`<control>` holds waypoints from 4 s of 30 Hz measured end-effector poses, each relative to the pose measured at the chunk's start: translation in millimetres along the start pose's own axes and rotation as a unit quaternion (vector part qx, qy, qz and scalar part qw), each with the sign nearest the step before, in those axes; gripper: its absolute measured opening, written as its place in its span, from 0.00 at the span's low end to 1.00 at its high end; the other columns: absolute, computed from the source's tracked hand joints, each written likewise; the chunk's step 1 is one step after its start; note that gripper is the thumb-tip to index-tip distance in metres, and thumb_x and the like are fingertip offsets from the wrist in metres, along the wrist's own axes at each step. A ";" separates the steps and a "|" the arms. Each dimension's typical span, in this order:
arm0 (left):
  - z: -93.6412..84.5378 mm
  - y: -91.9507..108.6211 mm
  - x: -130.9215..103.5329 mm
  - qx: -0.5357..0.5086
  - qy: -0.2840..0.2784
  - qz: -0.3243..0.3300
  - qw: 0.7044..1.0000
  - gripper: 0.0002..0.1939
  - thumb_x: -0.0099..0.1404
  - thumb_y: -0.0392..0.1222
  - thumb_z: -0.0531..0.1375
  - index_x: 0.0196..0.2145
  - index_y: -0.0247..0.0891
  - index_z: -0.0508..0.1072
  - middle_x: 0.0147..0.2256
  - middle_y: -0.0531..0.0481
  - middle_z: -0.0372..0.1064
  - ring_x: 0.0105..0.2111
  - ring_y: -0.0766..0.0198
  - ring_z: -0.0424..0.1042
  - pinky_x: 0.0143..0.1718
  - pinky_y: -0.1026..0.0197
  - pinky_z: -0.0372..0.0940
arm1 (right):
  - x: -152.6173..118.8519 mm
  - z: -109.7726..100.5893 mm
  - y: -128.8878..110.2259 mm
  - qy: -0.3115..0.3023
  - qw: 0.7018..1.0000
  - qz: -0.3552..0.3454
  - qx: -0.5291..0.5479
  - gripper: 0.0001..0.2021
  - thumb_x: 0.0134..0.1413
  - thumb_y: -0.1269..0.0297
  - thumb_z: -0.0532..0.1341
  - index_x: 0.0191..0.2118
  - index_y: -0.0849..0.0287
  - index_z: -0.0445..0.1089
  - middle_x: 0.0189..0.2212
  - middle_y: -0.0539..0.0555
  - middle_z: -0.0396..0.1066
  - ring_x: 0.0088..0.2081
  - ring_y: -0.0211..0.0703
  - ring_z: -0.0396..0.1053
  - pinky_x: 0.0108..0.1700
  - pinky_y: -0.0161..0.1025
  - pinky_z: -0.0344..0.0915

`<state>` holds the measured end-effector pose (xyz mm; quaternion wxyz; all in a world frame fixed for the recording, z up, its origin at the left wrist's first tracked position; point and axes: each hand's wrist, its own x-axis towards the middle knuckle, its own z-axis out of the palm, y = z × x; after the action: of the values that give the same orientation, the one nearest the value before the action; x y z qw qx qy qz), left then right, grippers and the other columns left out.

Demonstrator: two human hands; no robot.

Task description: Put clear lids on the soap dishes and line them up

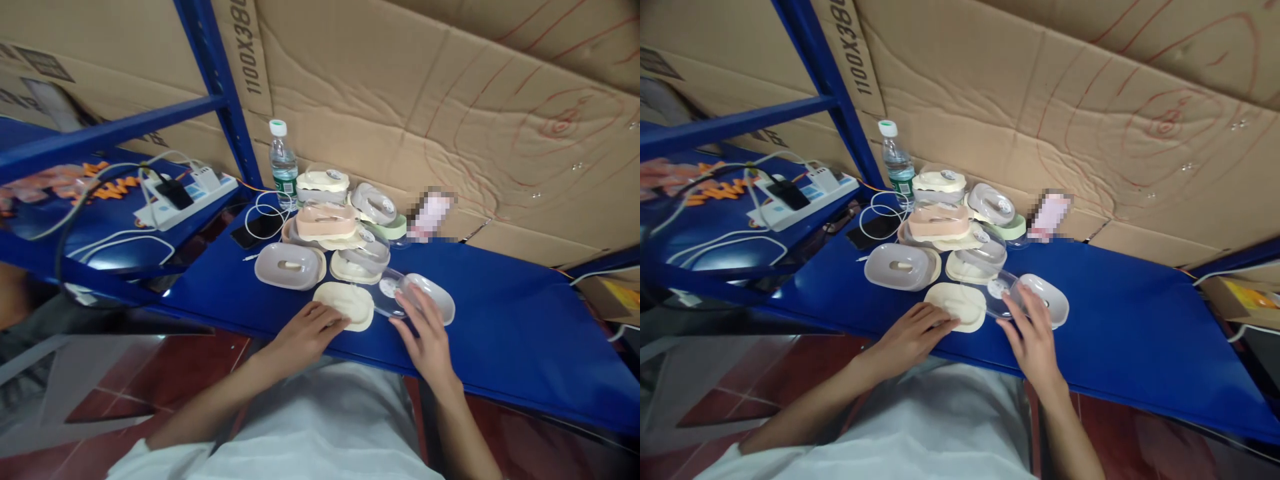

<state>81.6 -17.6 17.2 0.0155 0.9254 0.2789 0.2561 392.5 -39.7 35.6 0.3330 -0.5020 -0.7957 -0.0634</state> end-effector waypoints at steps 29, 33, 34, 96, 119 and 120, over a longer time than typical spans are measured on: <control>6.8 -9.9 31.2 0.019 0.016 0.038 0.999 0.14 0.77 0.34 0.61 0.58 0.37 0.76 0.51 0.41 0.76 0.50 0.54 0.75 0.56 0.49 0.68 | -43.5 -38.8 53.0 -0.013 0.987 0.162 0.010 0.28 0.70 0.54 0.67 0.72 0.43 0.67 0.74 0.57 0.62 0.73 0.60 0.64 0.73 0.62 0.64; 5.5 -9.0 32.5 0.001 0.021 0.036 0.999 0.12 0.79 0.38 0.60 0.57 0.37 0.76 0.52 0.41 0.77 0.51 0.54 0.76 0.56 0.49 0.69 | -42.5 -37.6 54.9 0.012 0.986 0.163 0.012 0.25 0.70 0.52 0.67 0.68 0.46 0.68 0.70 0.59 0.66 0.72 0.60 0.65 0.73 0.64 0.64; 4.9 -8.5 32.9 -0.002 0.019 0.036 0.999 0.12 0.79 0.38 0.60 0.56 0.37 0.76 0.52 0.41 0.77 0.51 0.53 0.76 0.56 0.49 0.69 | -42.4 -37.5 55.3 0.017 0.987 0.161 0.012 0.24 0.70 0.52 0.67 0.67 0.47 0.69 0.69 0.59 0.68 0.71 0.59 0.65 0.72 0.64 0.64; -34.7 -14.8 3.2 0.062 0.096 -0.059 0.992 0.16 0.77 0.36 0.62 0.60 0.42 0.74 0.61 0.40 0.74 0.62 0.50 0.74 0.67 0.41 0.64 | 28.7 -41.2 5.3 -0.209 0.976 -0.032 0.048 0.19 0.76 0.59 0.59 0.67 0.47 0.72 0.68 0.57 0.70 0.70 0.56 0.67 0.71 0.62 0.66; -48.5 -61.0 -46.0 0.095 0.184 -0.134 0.969 0.17 0.77 0.37 0.63 0.61 0.44 0.76 0.55 0.44 0.80 0.57 0.52 0.78 0.60 0.48 0.70 | -2.2 6.4 -2.9 -0.240 0.967 -0.032 0.073 0.20 0.76 0.59 0.60 0.69 0.46 0.69 0.71 0.56 0.67 0.74 0.56 0.61 0.72 0.64 0.64; -49.1 -55.1 -43.5 0.090 0.189 -0.124 0.970 0.17 0.76 0.36 0.64 0.60 0.44 0.76 0.54 0.44 0.81 0.56 0.53 0.78 0.59 0.49 0.70 | -2.3 6.8 -3.1 -0.241 0.967 -0.030 0.072 0.20 0.76 0.59 0.60 0.68 0.46 0.69 0.71 0.56 0.67 0.74 0.56 0.61 0.72 0.64 0.64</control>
<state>-1.1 0.5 30.2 -0.0893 0.8157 0.4116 0.3966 387.4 -40.0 29.7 0.1647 -0.4531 -0.8696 0.1064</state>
